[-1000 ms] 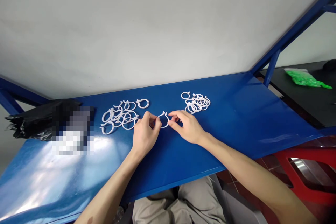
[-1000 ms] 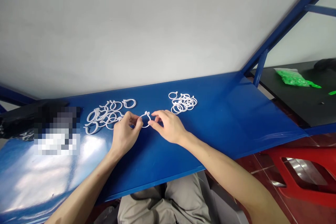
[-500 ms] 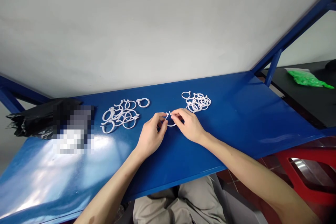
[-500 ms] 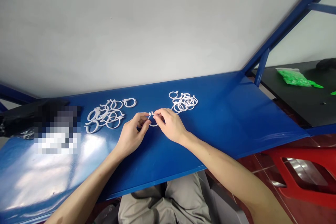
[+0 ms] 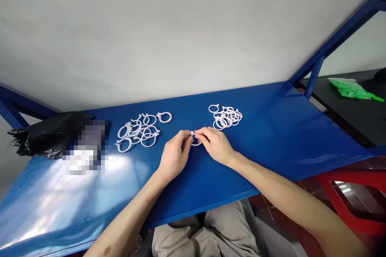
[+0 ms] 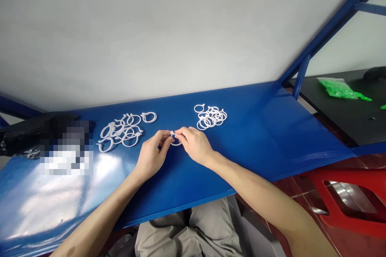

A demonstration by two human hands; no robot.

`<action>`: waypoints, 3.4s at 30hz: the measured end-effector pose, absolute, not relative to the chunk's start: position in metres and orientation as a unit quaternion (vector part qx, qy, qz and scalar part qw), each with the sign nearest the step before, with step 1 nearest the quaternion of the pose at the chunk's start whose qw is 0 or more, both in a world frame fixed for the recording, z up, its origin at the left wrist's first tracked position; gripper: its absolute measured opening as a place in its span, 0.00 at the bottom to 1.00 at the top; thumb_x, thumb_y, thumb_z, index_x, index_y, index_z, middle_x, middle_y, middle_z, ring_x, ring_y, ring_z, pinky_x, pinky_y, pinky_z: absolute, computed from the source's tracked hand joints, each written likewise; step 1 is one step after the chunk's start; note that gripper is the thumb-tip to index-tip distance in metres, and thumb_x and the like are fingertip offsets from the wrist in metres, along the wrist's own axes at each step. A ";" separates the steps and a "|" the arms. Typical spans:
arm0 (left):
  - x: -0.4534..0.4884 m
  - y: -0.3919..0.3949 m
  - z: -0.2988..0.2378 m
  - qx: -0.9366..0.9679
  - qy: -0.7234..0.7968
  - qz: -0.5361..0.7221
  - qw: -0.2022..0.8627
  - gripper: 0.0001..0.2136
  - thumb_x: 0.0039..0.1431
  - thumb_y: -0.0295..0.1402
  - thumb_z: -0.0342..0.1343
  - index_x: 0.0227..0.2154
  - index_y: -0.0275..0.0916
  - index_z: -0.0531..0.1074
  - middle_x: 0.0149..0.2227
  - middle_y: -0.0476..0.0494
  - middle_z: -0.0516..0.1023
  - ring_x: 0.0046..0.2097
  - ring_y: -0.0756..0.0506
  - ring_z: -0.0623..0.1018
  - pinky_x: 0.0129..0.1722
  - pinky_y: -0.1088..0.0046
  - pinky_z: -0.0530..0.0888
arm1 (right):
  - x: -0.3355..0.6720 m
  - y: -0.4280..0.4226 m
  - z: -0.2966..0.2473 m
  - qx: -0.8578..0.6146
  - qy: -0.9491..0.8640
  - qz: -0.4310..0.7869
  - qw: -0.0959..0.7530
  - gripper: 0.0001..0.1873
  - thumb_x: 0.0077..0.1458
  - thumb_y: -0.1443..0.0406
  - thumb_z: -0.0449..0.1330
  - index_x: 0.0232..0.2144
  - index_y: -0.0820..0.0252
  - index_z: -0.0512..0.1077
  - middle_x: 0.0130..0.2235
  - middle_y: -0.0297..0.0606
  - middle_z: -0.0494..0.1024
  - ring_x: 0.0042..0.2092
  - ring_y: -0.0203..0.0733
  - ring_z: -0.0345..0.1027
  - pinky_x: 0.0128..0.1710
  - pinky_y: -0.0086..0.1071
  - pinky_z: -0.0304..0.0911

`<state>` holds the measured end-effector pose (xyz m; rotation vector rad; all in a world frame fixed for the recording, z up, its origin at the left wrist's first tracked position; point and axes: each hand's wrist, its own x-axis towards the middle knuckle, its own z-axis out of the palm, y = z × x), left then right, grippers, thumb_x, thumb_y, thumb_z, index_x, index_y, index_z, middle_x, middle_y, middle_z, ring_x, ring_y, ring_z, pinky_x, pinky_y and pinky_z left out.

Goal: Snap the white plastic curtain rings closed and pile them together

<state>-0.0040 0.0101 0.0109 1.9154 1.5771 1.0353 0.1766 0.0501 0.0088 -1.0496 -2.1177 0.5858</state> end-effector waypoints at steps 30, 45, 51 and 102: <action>-0.030 0.040 -0.004 0.710 0.669 0.208 -0.071 0.26 0.66 0.39 0.51 0.62 0.27 0.64 0.61 0.21 0.70 0.63 0.24 0.66 0.58 0.42 0.65 | 0.216 0.088 0.023 -0.531 -0.769 0.018 0.356 0.16 0.69 0.63 0.52 0.47 0.58 0.79 0.41 0.46 0.76 0.44 0.50 0.68 0.41 0.44 0.68; -0.030 0.032 0.005 0.730 0.629 0.253 -0.093 0.15 0.69 0.28 0.44 0.48 0.42 0.76 0.38 0.37 0.83 0.43 0.35 0.75 0.46 0.54 0.65 | 0.222 0.091 0.022 -0.551 -0.751 -0.007 0.363 0.16 0.67 0.63 0.53 0.48 0.56 0.79 0.42 0.46 0.76 0.45 0.53 0.65 0.43 0.47 0.69; -0.028 0.024 0.017 0.719 0.612 0.308 -0.118 0.12 0.70 0.32 0.48 0.48 0.42 0.76 0.40 0.40 0.84 0.42 0.38 0.76 0.44 0.58 0.65 | 0.209 0.078 0.028 -0.488 -0.776 0.056 0.396 0.14 0.68 0.62 0.54 0.47 0.54 0.78 0.40 0.44 0.77 0.46 0.51 0.68 0.47 0.47 0.68; -0.004 0.007 0.003 0.708 0.591 0.339 0.186 0.03 0.68 0.32 0.49 0.39 0.44 0.68 0.31 0.54 0.81 0.30 0.49 0.79 0.31 0.74 0.70 | 0.179 0.046 0.005 -0.309 -0.921 0.022 0.238 0.15 0.70 0.69 0.49 0.47 0.66 0.75 0.34 0.41 0.77 0.34 0.43 0.68 0.33 0.36 0.66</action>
